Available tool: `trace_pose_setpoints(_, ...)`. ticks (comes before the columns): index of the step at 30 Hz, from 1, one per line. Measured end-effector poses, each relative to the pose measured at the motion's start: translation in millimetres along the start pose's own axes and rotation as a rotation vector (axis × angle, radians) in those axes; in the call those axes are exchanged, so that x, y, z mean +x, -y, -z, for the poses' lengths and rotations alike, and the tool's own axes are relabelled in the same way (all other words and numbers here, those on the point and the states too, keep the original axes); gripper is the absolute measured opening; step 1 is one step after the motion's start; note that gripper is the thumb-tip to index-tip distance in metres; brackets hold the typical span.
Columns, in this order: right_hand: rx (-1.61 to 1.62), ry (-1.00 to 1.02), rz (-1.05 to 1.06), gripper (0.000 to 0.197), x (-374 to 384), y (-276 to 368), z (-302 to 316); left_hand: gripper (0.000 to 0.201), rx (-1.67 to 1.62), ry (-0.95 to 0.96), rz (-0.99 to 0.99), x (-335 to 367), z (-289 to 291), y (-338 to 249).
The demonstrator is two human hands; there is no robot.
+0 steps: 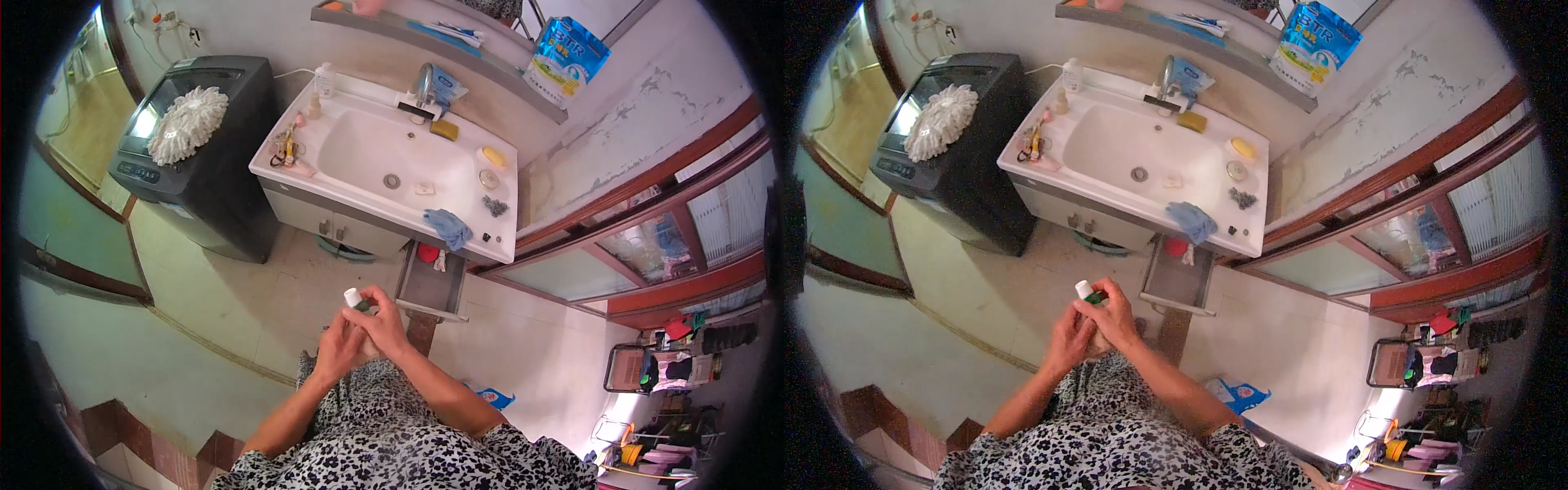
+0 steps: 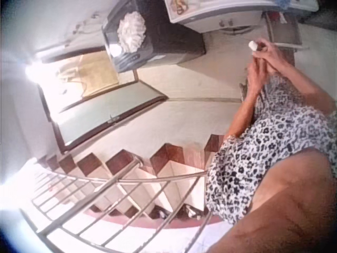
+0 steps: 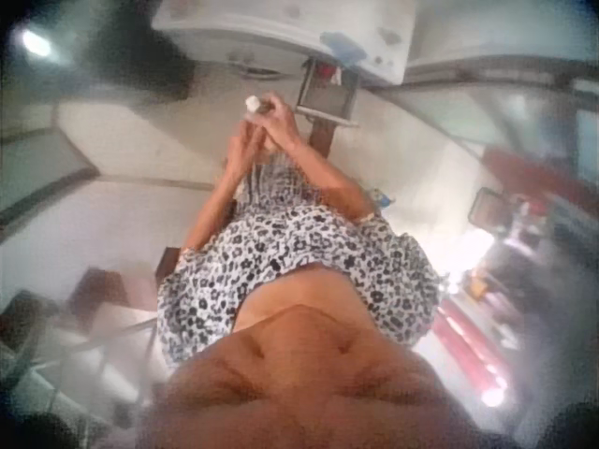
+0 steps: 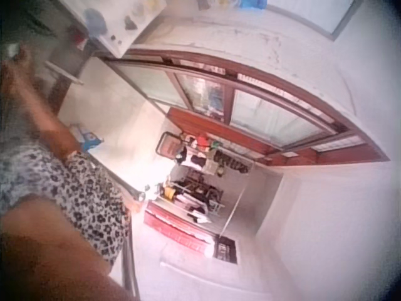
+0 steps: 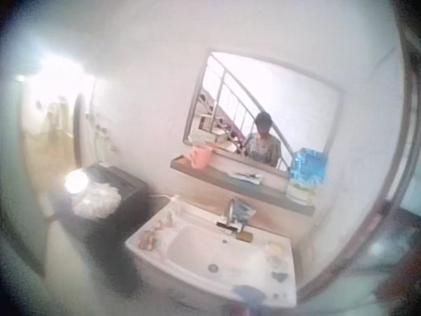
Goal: The person unties a cord and then uses a cloth to wipe the sink and the surrounding counter. They then pick up and rinse various items including a tube, a brush, and some small tools under running water before wiping the counter again.
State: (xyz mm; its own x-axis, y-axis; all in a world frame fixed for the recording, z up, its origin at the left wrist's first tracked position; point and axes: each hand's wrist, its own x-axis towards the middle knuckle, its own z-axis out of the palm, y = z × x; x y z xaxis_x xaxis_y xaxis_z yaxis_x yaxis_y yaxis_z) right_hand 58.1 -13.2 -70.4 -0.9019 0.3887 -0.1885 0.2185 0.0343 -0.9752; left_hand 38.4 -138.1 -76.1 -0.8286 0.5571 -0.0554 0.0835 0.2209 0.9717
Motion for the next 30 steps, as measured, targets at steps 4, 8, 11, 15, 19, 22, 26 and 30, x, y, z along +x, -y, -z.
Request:
trace_pose_setpoints(4, 0.202, 0.047, -0.068, 0.031, -5.4, -15.0, -4.9, 0.019, -0.289, -0.151, 0.159, -2.7, -15.0, 12.8)
trace_pose_setpoints(8, 0.624, 0.031, -0.168, 0.026, -4.9, -11.9, -0.5, 0.024, -0.548, -0.294, 0.272, -3.8, -6.8, -14.0)
trace_pose_setpoints(11, 0.866, 0.060, -0.178, 0.023, -4.1, -7.1, 3.1, 0.031, -0.696, -0.306, 0.319, -11.3, -7.0, -29.8)
trace_pose_setpoints(15, 1.020, 0.345, -0.148, 0.038, -15.7, 14.4, 20.9, 0.034, 0.337, -0.162, -0.284, -11.2, -30.1, -24.0)
trace_pose_setpoints(19, 1.202, 0.378, -0.353, 0.042, -23.7, -3.1, 36.3, 0.034, 0.231, -0.331, -0.268, -3.2, -60.7, -30.1)
trace_pose_setpoints(22, 0.702, 0.332, -0.063, 0.045, -21.6, -15.0, 44.2, 0.028, -0.381, -0.420, -0.016, 3.8, -77.0, -35.0)
trace_pose_setpoints(26, 1.019, 0.397, -0.209, 0.043, -28.9, -17.6, 60.9, 0.019, -0.375, -0.328, 0.037, 7.6, -96.7, -26.9)
trace_pose_setpoints(30, 0.816, 0.219, -0.037, 0.041, -32.8, -12.6, 78.5, 0.015, -0.524, -0.326, 0.087, 19.4, -119.0, -40.1)
